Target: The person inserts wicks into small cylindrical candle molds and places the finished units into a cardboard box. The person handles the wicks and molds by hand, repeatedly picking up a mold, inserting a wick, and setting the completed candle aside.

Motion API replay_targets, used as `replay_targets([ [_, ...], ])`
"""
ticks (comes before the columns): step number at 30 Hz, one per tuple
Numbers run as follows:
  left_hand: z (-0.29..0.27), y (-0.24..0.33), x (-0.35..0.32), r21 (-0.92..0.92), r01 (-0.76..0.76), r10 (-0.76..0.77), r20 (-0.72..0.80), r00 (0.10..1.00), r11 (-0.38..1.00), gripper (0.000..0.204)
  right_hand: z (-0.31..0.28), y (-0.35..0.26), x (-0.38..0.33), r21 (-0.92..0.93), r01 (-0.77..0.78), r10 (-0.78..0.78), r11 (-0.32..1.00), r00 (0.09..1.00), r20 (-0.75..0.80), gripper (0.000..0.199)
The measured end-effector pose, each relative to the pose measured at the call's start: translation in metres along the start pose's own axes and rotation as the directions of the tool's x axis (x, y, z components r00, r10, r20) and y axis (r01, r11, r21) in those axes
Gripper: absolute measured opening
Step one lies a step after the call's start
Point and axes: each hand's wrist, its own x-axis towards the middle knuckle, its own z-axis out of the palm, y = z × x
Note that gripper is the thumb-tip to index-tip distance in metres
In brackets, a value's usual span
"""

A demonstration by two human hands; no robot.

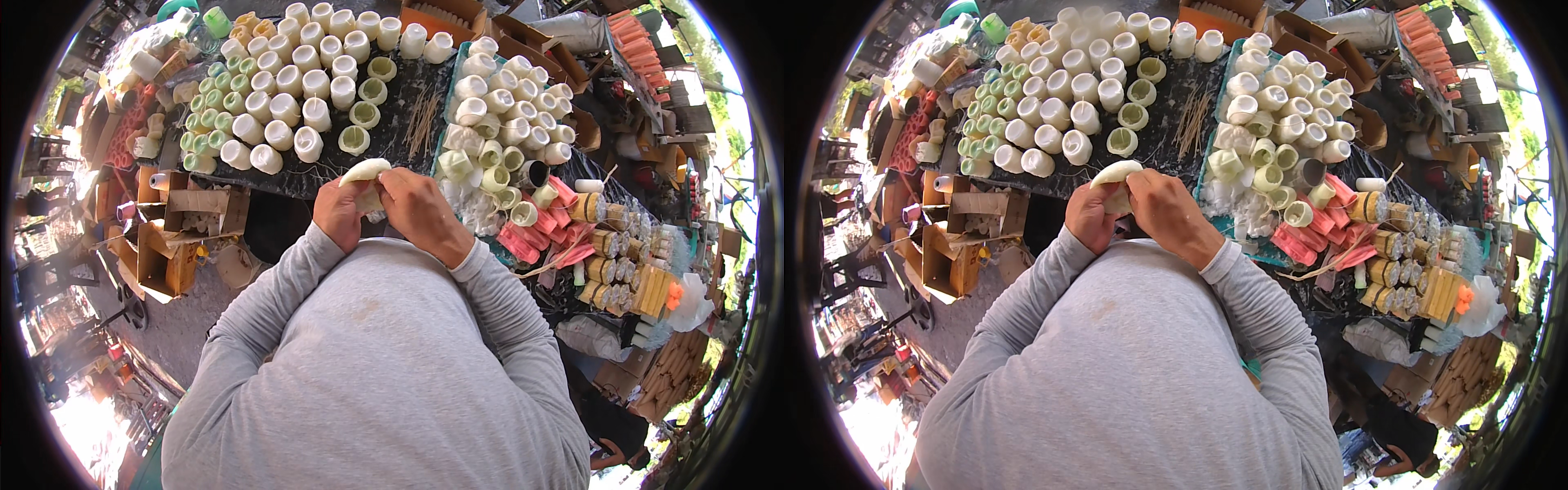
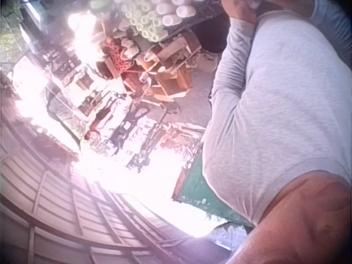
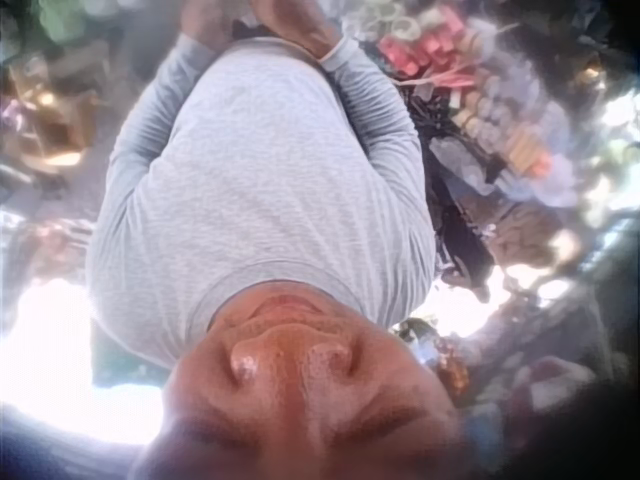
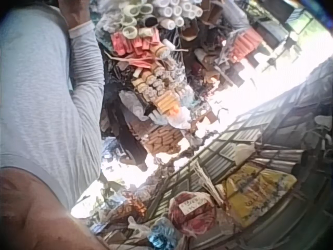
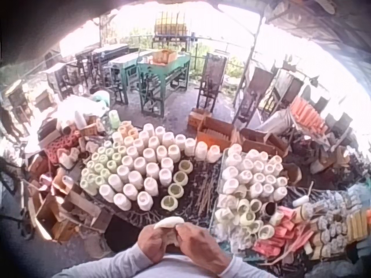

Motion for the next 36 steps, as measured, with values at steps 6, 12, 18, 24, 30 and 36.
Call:
replay_targets([
  [6, 0.001, -0.001, -0.003, 0.031, 0.031, -0.029, -0.049, 0.998, 0.999, 0.029, 0.01, 0.004, -0.003, -0.18, 0.075, -0.056, 0.981, 0.992, 0.112, 0.012],
  [12, -0.004, -0.003, -0.004, -0.012, 0.117, -0.118, -0.082, 0.99, 0.993, 0.028, 0.013, 0.005, -0.004, -0.176, 0.092, -0.069, 0.98, 0.989, 0.13, 0.015],
  [18, -0.011, -0.002, -0.003, -0.081, 0.205, -0.211, -0.079, 0.974, 0.975, 0.034, 0.008, 0.003, -0.008, -0.024, 0.077, -0.076, 0.997, 0.996, 0.053, 0.014],
  [24, -0.013, 0.0, -0.005, -0.195, 0.236, -0.252, -0.061, 0.966, 0.952, 0.033, 0.002, -0.005, -0.01, 0.152, 0.005, -0.004, 0.988, 1.0, -0.009, 0.011],
  [30, -0.007, 0.0, -0.013, -0.106, 0.237, -0.252, -0.156, 0.955, 0.966, 0.032, -0.009, -0.007, -0.005, -0.073, 0.098, -0.079, 0.993, 0.971, 0.224, 0.009],
  [36, -0.005, -0.004, -0.016, -0.087, 0.265, -0.278, -0.207, 0.938, 0.96, 0.031, -0.007, -0.006, -0.006, -0.159, 0.155, -0.09, 0.975, 0.93, 0.355, 0.01],
])
